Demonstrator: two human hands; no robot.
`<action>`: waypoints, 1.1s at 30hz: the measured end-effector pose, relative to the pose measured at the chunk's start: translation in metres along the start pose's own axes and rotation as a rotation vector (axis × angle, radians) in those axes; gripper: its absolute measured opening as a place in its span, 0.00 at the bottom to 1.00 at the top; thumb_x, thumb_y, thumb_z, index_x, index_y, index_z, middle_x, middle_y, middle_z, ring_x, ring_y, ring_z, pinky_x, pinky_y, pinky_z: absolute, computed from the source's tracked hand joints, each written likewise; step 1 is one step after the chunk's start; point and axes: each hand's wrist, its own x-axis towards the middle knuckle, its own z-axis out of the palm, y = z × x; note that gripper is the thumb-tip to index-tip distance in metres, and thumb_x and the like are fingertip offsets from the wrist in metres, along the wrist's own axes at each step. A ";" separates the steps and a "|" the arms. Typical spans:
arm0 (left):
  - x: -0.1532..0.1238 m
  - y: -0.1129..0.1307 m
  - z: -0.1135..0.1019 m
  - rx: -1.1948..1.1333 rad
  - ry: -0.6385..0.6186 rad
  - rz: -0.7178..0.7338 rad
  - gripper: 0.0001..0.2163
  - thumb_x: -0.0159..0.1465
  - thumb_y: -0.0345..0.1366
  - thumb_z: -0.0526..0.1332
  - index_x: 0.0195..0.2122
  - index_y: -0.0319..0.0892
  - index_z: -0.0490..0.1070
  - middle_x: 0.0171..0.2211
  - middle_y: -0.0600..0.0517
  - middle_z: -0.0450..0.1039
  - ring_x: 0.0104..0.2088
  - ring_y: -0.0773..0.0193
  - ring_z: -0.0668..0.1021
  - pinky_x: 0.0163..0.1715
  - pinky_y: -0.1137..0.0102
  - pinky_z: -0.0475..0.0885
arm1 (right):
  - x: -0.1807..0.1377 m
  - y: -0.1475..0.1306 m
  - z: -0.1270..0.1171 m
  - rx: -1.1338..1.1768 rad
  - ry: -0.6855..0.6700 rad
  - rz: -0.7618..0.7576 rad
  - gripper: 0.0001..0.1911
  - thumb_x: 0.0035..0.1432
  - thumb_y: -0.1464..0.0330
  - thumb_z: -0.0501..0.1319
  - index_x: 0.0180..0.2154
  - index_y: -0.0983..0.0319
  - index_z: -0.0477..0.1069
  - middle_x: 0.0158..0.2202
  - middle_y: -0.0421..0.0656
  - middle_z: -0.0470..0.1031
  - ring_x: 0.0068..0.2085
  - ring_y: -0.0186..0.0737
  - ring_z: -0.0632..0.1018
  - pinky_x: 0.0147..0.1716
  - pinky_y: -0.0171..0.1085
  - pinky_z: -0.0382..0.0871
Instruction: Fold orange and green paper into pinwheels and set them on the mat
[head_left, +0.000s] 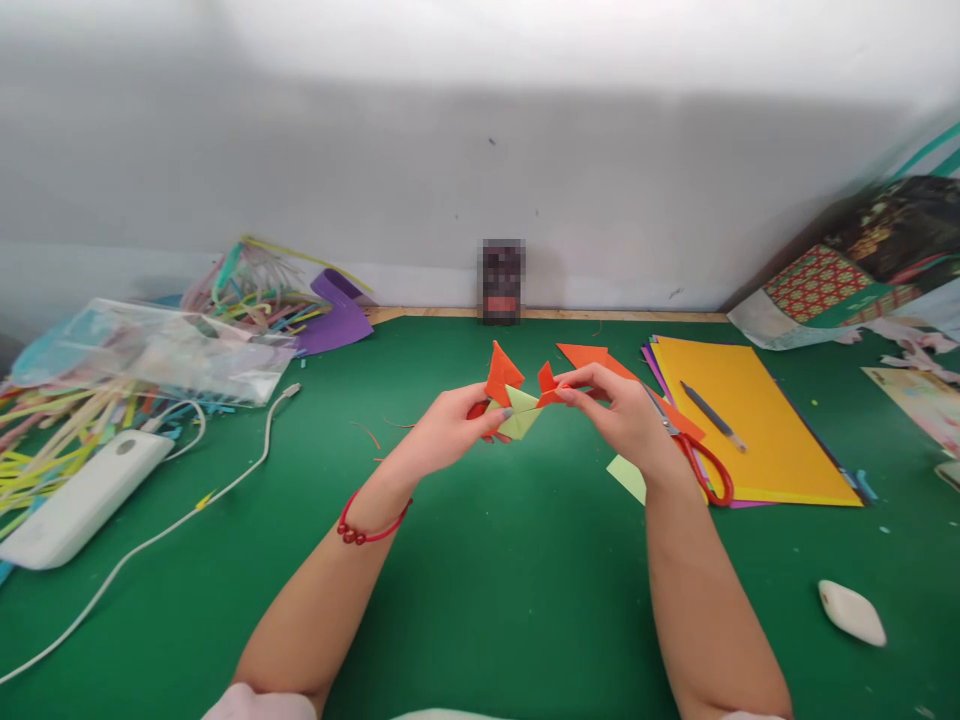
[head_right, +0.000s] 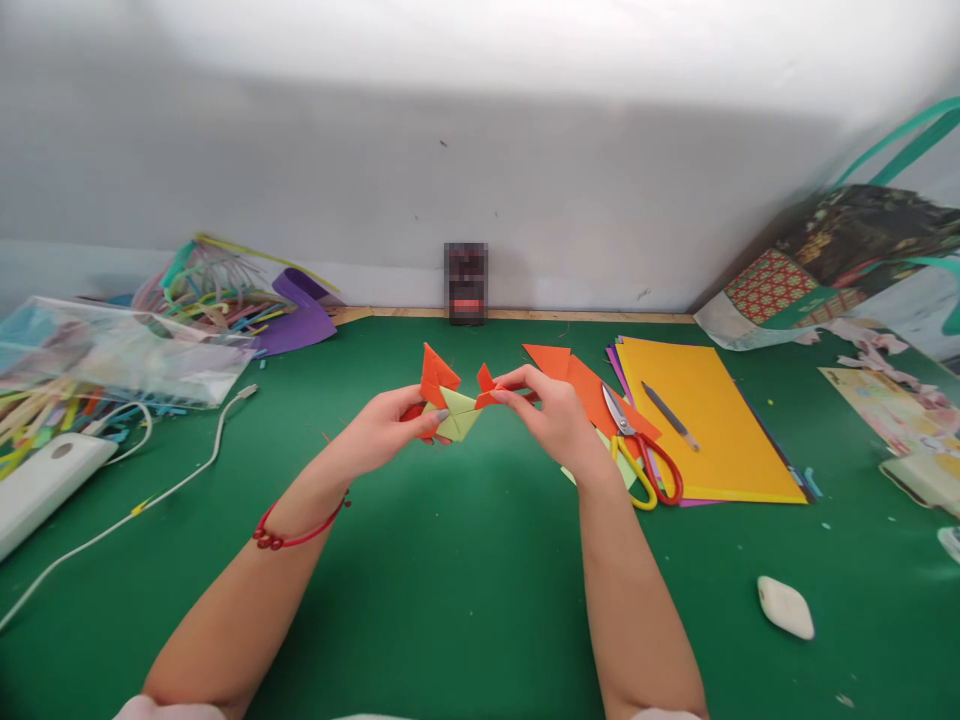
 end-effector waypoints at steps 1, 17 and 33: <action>0.000 0.000 0.000 0.006 0.000 0.007 0.15 0.59 0.44 0.58 0.41 0.39 0.71 0.38 0.49 0.75 0.33 0.62 0.78 0.34 0.67 0.73 | 0.000 0.000 0.001 -0.003 0.003 0.003 0.11 0.56 0.58 0.60 0.31 0.59 0.73 0.32 0.42 0.79 0.31 0.39 0.78 0.30 0.38 0.73; 0.002 -0.006 0.007 0.077 -0.021 0.041 0.14 0.61 0.42 0.55 0.42 0.39 0.71 0.33 0.50 0.74 0.31 0.63 0.76 0.33 0.69 0.72 | -0.001 0.002 0.003 -0.015 -0.076 0.060 0.12 0.53 0.57 0.63 0.27 0.58 0.75 0.27 0.41 0.79 0.26 0.37 0.76 0.24 0.35 0.69; 0.006 -0.011 0.010 -0.044 -0.052 -0.010 0.14 0.58 0.42 0.58 0.39 0.37 0.72 0.34 0.49 0.74 0.32 0.62 0.77 0.33 0.68 0.74 | -0.002 0.005 0.000 0.069 -0.265 0.227 0.11 0.53 0.59 0.62 0.27 0.60 0.74 0.27 0.41 0.78 0.30 0.39 0.77 0.28 0.37 0.69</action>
